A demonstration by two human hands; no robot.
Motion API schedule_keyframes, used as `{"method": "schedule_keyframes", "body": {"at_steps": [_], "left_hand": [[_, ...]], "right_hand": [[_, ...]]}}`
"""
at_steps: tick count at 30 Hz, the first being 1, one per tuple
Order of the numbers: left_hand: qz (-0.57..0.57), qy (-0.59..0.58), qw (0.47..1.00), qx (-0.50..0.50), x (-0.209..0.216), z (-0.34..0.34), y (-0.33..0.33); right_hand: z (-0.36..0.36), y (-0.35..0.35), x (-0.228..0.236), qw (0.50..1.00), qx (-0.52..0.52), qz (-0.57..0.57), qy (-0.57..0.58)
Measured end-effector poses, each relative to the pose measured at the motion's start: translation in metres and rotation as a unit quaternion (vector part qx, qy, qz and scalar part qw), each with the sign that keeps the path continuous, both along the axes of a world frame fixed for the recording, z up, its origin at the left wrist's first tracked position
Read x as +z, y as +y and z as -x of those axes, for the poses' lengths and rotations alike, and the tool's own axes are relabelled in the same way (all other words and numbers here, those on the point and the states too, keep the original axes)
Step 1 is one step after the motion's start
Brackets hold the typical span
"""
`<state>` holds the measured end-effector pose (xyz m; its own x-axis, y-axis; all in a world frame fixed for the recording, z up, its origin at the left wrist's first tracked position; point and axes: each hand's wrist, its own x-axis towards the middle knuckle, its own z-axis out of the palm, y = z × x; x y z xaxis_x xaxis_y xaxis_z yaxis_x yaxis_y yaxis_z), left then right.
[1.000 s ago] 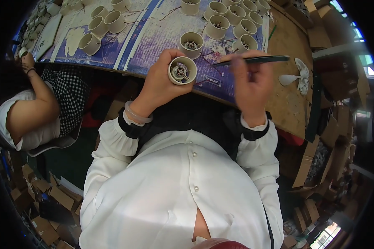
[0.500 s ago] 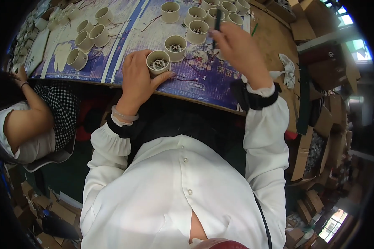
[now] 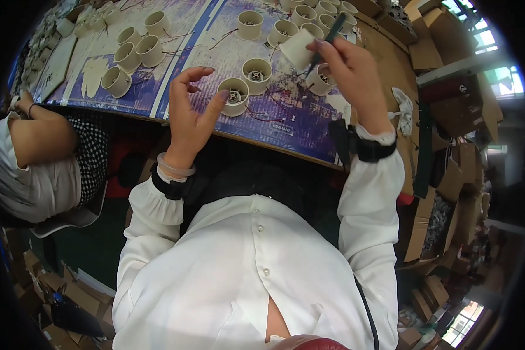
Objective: The person uses tweezers to position wires inside a motor housing, applies liquid from a squeeze bottle to the components, and then sets it aside to repeat the process with another unit.
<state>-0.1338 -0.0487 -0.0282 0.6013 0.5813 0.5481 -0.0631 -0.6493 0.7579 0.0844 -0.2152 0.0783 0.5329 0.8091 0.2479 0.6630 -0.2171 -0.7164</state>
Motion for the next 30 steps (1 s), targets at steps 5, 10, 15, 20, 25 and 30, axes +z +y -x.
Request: {"method": "schedule_keyframes", "body": {"at_steps": [5,10,15,20,25,30], "left_hand": [[0.072,-0.079,0.987,-0.122,0.036,-0.008,-0.023],[0.224,-0.152,0.92,-0.282,0.038,-0.026,-0.043],[0.418,-0.072,0.848,-0.318,0.05,-0.014,-0.029],[0.553,-0.146,0.702,-0.425,0.046,-0.018,-0.024],[0.536,-0.147,0.719,-0.419,0.039,-0.019,-0.024],[0.555,-0.135,0.718,-0.398,0.042,-0.02,-0.026]], "right_hand": [[0.049,-0.023,0.023,0.994,0.042,-0.041,0.09],[0.083,-0.02,0.011,0.981,0.134,-0.099,0.097],[0.087,-0.032,0.017,0.946,0.101,-0.203,0.23],[0.081,-0.041,0.0,0.934,0.057,-0.219,0.276],[0.084,-0.048,-0.021,0.952,0.027,-0.187,0.24],[0.088,-0.041,-0.032,0.98,0.078,-0.18,0.033]]}}
